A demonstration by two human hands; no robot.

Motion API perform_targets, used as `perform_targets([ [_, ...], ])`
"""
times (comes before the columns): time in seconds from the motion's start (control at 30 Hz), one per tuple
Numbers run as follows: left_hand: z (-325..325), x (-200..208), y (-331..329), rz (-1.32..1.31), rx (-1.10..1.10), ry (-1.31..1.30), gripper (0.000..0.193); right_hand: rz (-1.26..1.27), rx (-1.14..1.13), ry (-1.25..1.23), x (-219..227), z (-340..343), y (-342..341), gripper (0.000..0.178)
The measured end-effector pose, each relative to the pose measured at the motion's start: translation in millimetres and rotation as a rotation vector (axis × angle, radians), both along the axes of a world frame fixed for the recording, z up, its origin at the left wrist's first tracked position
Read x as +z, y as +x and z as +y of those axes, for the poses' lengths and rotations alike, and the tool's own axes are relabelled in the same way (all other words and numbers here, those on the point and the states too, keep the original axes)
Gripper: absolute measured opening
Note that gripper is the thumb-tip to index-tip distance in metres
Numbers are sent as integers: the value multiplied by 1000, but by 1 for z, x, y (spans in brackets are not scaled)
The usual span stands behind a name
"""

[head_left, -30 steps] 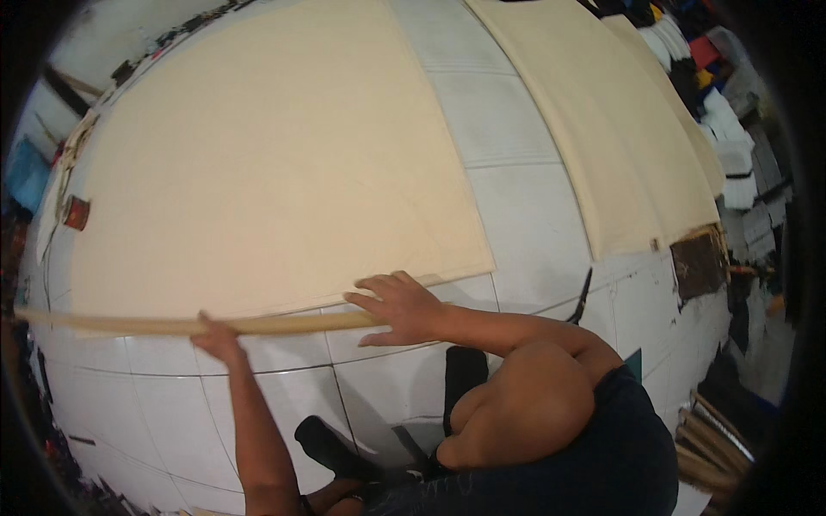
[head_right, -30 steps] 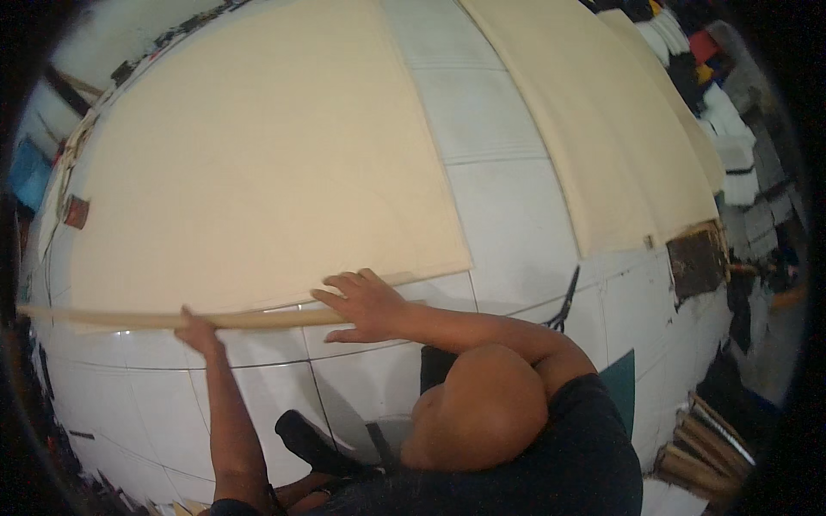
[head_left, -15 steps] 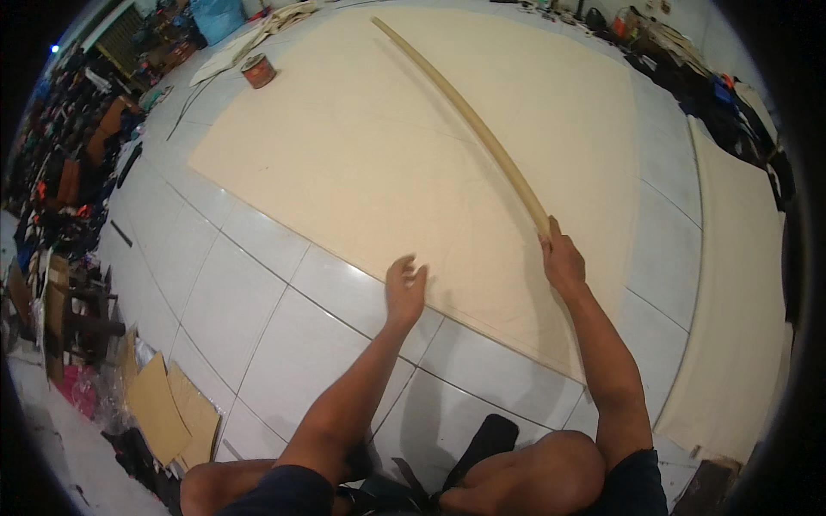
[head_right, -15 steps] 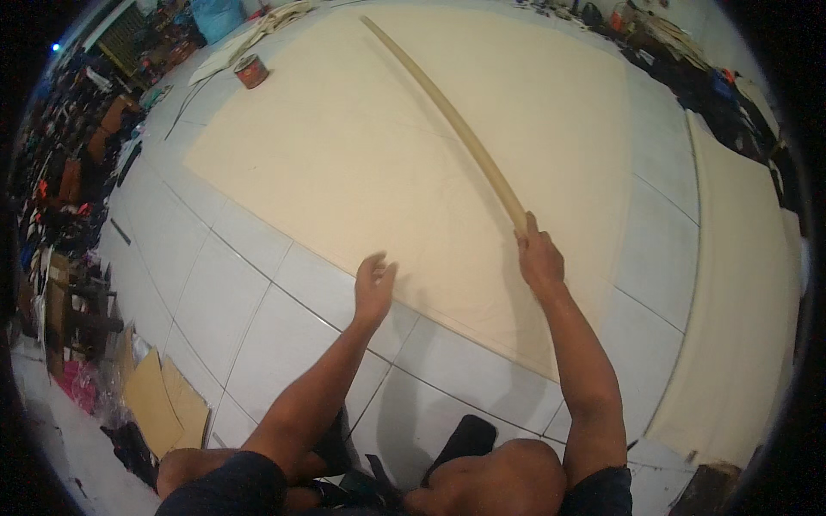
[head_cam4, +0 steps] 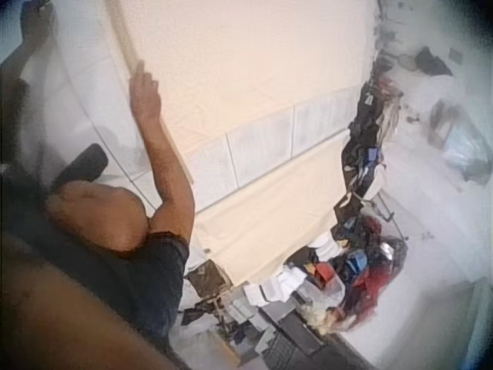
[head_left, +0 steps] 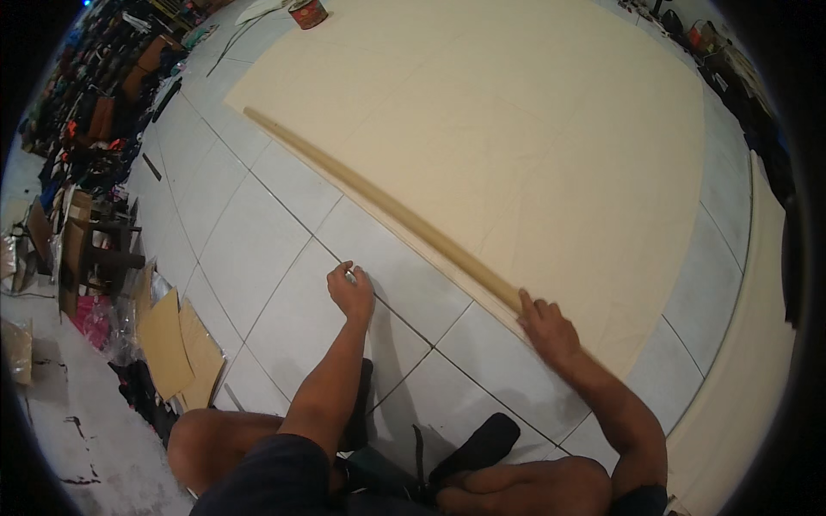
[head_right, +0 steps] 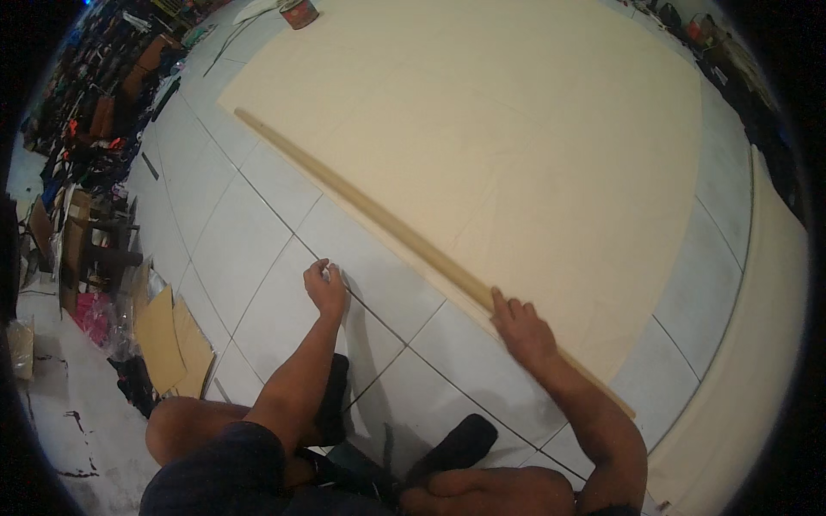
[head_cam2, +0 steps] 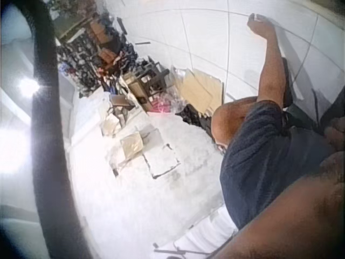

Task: The person measures a large piece of off-white fabric on the floor using a wooden dowel, then cuts it with scissors. They fold the cut piece and smooth it out again, repeating the measuring and cutting process.

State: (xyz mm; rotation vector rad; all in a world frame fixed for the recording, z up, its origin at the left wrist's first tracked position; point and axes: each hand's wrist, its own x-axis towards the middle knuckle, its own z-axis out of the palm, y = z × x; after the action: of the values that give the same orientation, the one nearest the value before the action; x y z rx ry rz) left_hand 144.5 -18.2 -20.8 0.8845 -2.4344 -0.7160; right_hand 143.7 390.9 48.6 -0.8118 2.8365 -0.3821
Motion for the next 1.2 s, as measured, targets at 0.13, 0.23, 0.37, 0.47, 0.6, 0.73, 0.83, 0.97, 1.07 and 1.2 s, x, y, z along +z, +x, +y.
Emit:
perform_targets([
  [0.13,22,11,-2,-196,-20,-100,38,-140,-35,-33,29,-4,16,58],
  [0.23,27,-1,11,-157,-83,-184,49,-156,-94,-41,44,-10,-3,58],
  [0.37,27,-5,14,-163,-58,-230,48,-112,-212,-49,51,-34,-90,56],
  [0.47,35,-3,11,-159,-56,-231,48,-17,-235,-31,34,-67,-167,56],
  [0.6,36,-5,4,-123,-62,-269,46,-127,-190,-13,1,-151,-203,61],
  [0.73,33,-10,9,-124,-62,-311,45,-9,61,-118,-19,-232,-163,61],
  [0.83,35,-5,7,-130,-61,-304,45,-21,129,-139,-10,-243,-140,61],
  [0.97,34,-6,5,-118,-56,-302,46,-94,121,-129,8,-227,-132,61],
  [1.07,28,-8,13,-108,-51,-324,46,-163,42,-110,26,-198,-145,56],
  [1.2,32,-11,10,-117,-48,-289,47,-33,-141,-64,28,-158,-178,56],
])
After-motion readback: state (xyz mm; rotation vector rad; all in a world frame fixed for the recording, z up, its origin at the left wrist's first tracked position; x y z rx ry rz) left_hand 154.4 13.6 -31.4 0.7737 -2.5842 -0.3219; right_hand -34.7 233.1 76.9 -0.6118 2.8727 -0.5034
